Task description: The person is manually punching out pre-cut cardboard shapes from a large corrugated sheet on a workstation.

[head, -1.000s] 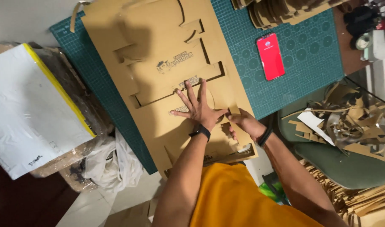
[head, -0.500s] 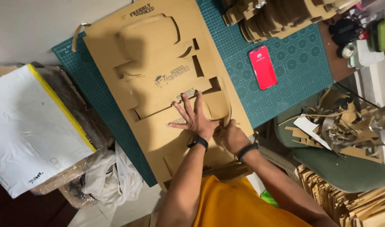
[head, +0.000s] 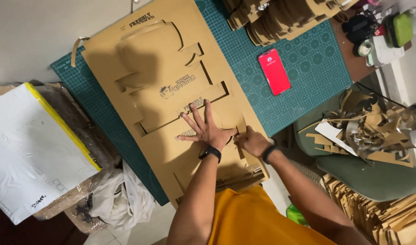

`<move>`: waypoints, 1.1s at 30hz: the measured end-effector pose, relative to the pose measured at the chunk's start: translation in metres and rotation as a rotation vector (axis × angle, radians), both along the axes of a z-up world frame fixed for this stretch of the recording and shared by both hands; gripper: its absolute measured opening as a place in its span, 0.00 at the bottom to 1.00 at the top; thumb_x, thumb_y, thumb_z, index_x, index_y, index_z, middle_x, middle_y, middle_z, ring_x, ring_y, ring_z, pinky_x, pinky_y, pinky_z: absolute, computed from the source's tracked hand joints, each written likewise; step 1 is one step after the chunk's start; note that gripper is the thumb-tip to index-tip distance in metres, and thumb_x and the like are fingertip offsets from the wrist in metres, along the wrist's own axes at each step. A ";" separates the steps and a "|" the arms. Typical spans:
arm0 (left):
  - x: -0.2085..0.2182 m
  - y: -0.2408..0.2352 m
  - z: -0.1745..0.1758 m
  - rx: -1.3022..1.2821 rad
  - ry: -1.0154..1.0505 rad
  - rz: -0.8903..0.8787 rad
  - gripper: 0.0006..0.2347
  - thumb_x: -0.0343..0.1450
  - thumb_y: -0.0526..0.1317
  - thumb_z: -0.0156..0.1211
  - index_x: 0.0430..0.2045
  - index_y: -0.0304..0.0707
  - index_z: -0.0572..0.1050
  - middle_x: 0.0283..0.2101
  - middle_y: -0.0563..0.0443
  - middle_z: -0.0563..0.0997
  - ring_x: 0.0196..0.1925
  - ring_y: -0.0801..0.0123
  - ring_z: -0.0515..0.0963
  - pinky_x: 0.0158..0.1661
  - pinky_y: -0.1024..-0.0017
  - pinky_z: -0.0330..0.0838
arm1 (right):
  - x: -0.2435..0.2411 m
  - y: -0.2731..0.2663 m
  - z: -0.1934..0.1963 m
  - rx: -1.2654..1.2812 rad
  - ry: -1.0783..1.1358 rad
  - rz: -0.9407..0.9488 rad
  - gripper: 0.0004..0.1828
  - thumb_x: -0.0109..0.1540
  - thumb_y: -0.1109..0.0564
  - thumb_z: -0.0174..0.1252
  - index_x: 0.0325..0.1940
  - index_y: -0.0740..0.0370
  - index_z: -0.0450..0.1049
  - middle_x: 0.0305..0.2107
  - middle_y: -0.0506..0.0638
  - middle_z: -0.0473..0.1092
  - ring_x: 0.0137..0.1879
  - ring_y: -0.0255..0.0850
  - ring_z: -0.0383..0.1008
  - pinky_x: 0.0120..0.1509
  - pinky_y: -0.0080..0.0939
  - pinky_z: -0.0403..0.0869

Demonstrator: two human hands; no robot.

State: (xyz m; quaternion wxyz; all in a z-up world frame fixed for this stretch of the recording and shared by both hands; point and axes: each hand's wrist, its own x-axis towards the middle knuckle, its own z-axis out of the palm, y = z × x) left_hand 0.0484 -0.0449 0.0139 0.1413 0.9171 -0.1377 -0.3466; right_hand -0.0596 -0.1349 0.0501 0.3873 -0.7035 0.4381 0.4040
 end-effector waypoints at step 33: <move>0.000 0.006 -0.010 -0.022 0.000 -0.042 0.52 0.58 0.60 0.66 0.75 0.73 0.36 0.79 0.47 0.22 0.76 0.44 0.11 0.52 0.12 0.11 | 0.019 -0.023 -0.075 -0.411 -0.061 -0.075 0.33 0.50 0.37 0.71 0.53 0.55 0.75 0.42 0.61 0.77 0.54 0.60 0.78 0.57 0.55 0.79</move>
